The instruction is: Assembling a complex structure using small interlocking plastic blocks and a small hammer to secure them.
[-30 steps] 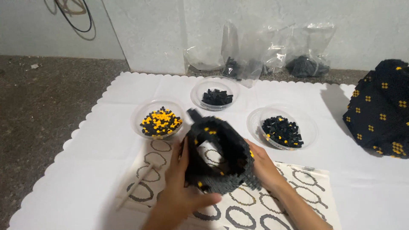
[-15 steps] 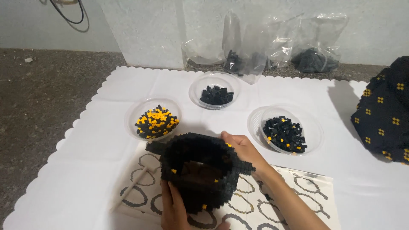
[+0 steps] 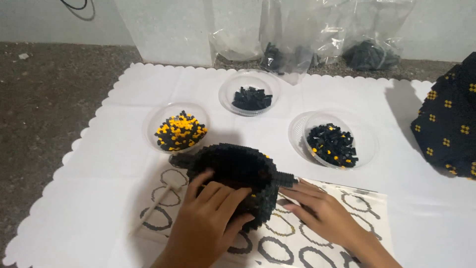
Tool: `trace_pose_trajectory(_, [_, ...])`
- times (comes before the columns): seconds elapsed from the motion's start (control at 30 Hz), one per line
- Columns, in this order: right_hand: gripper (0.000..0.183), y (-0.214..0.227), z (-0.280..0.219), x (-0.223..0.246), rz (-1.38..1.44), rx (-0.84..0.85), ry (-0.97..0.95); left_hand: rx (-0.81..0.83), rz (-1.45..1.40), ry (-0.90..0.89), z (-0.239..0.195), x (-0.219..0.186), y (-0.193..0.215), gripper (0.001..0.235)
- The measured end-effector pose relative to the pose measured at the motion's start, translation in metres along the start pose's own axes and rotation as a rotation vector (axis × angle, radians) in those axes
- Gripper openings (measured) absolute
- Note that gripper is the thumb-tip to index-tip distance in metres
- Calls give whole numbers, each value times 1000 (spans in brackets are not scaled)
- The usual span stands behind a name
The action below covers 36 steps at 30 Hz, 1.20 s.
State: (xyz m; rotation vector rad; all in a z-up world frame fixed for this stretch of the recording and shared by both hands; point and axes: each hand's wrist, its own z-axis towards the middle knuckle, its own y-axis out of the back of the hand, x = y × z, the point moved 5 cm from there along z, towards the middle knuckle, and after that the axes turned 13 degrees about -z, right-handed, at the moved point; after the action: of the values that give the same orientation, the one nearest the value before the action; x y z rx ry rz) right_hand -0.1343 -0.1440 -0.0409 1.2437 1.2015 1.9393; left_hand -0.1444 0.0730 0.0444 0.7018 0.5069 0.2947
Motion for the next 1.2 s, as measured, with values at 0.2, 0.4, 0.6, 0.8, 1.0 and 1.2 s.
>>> trace_pose_trajectory(0.2, [27, 10, 23, -2, -10, -118, 246, -26, 77, 119, 0, -4, -8, 22])
trace_pose_trajectory(0.4, [27, 37, 11, -6, 87, -140, -5, 185, -60, 149, 15, 15, -9, 51])
trace_pose_trajectory(0.6, [21, 42, 18, -17, 226, -256, -98, 224, -229, 382, 80, 55, 16, 32])
trace_pose_trajectory(0.8, [20, 59, 32, -24, 384, -296, -263, 78, -246, 286, 70, 62, 16, 16])
trace_pose_trajectory(1.0, [16, 44, 25, -17, 585, -464, -287, -278, -258, 50, 61, 47, 36, 14])
trace_pose_trajectory(1.2, [18, 47, 12, -15, 530, -510, -239, -217, -249, 45, 62, 52, 31, 18])
